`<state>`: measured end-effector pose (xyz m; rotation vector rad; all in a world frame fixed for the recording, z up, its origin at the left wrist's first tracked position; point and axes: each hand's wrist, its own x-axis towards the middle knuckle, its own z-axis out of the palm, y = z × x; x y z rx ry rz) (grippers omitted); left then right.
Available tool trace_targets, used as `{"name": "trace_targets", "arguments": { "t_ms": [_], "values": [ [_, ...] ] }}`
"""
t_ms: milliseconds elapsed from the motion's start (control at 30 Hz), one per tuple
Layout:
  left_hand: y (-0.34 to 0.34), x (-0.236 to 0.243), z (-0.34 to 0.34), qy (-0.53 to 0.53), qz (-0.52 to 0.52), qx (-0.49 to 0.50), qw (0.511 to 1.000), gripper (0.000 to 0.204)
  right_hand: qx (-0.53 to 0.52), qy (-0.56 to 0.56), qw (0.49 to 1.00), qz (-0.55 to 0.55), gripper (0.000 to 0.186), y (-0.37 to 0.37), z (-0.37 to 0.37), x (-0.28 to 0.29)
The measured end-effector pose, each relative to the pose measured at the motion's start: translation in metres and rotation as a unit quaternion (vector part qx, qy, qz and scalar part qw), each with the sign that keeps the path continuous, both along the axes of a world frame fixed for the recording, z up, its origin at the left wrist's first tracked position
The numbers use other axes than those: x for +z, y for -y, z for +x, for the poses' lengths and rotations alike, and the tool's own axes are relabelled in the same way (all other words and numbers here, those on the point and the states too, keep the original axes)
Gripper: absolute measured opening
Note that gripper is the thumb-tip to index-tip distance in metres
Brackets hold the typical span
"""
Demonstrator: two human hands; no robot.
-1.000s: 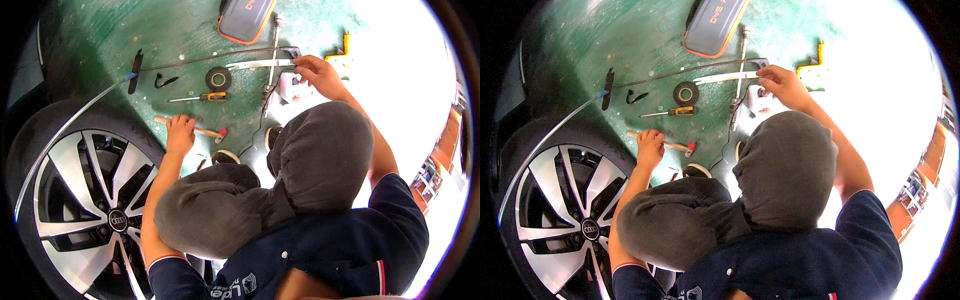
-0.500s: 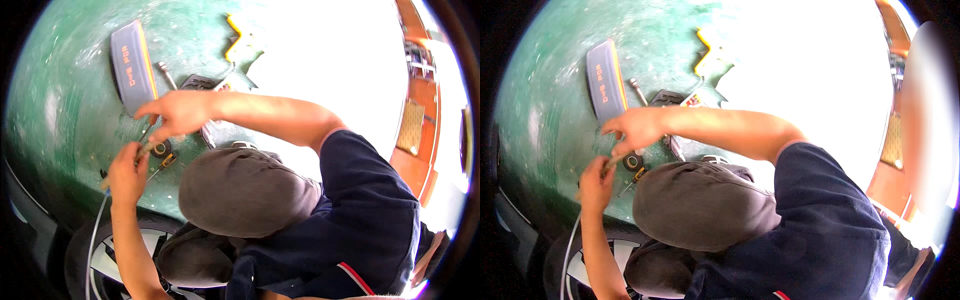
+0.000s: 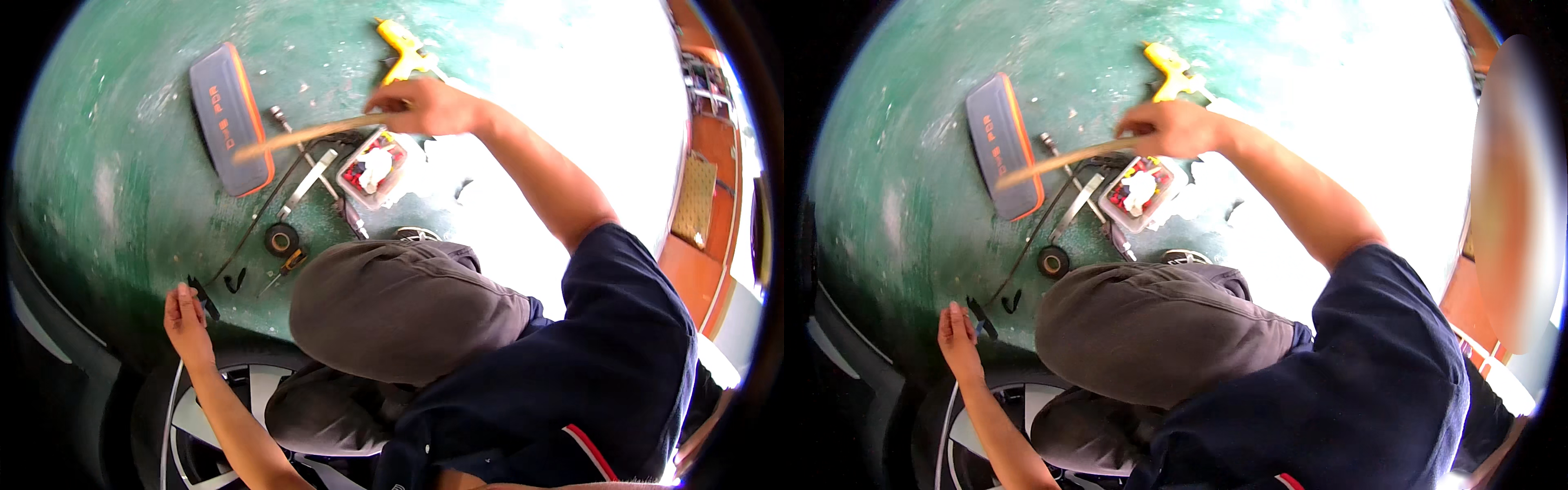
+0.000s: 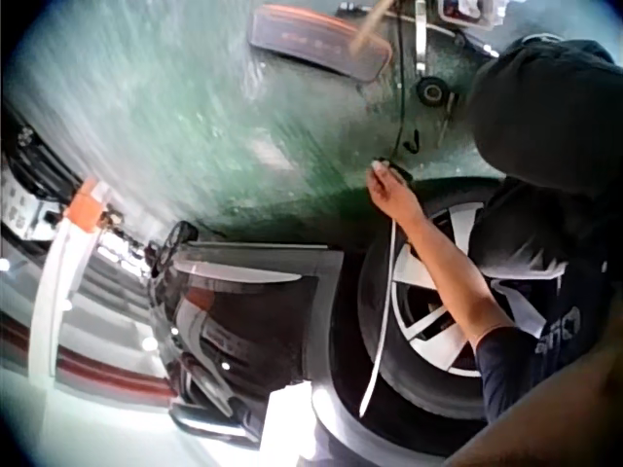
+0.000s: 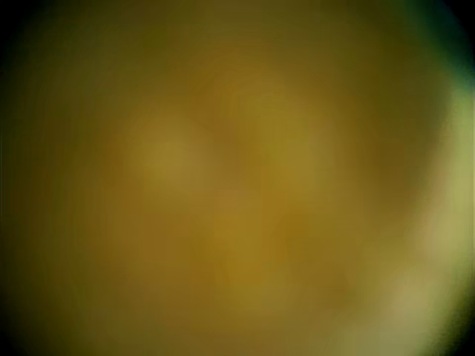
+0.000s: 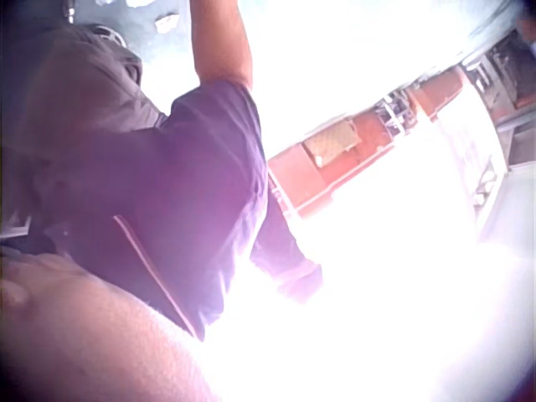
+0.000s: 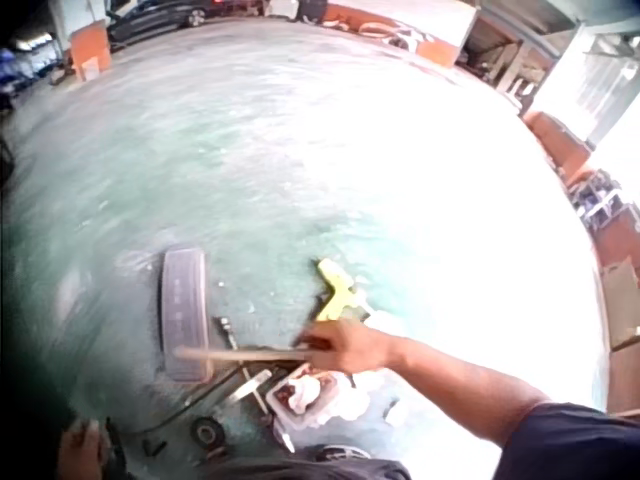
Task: The person is repairing a dent on the front wheel arch of a black car. They use a long metal rod to push the dent from the inside and a wooden mallet to tap the area from the outside. The person alternates between these actions to gradually flatten the damaged panel.
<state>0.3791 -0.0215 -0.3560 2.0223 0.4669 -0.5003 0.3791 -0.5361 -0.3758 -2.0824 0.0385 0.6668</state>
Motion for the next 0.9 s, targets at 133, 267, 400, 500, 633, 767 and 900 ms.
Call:
{"name": "trace_targets", "arguments": {
  "t_ms": [133, 267, 400, 500, 633, 767, 900],
  "values": [
    [-0.049, -0.031, -0.053, -0.056, 0.028, 0.053, 0.997, 0.027, 0.01, 0.026, 0.987, -0.16, 0.035, -0.003, -0.053, -0.07],
    [-0.072, -0.046, -0.092, -0.066, -0.022, 0.124, 0.99, 0.027, 0.003, 0.139, 0.92, -0.366, 0.036, -0.017, -0.068, -0.126],
    [-0.081, -0.06, -0.123, -0.025, -0.119, 0.273, 0.954, 0.026, -0.005, 0.122, 0.897, -0.424, 0.029, -0.022, -0.047, -0.138],
    [-0.069, -0.054, -0.16, -0.014, -0.202, 0.37, 0.907, 0.024, -0.077, -0.02, 0.929, -0.36, 0.022, -0.022, -0.028, -0.133],
    [-0.039, -0.026, -0.231, -0.051, -0.214, 0.447, 0.867, 0.024, -0.135, -0.108, 0.948, -0.268, 0.03, -0.002, -0.031, -0.115],
    [0.004, 0.021, -0.304, -0.105, -0.206, 0.512, 0.827, 0.019, -0.234, -0.161, 0.94, -0.191, 0.035, 0.024, -0.044, -0.099],
    [0.048, 0.053, -0.39, -0.217, -0.182, 0.501, 0.818, 0.022, -0.237, -0.198, 0.942, -0.128, 0.049, 0.013, -0.073, -0.06]
  ]
}}
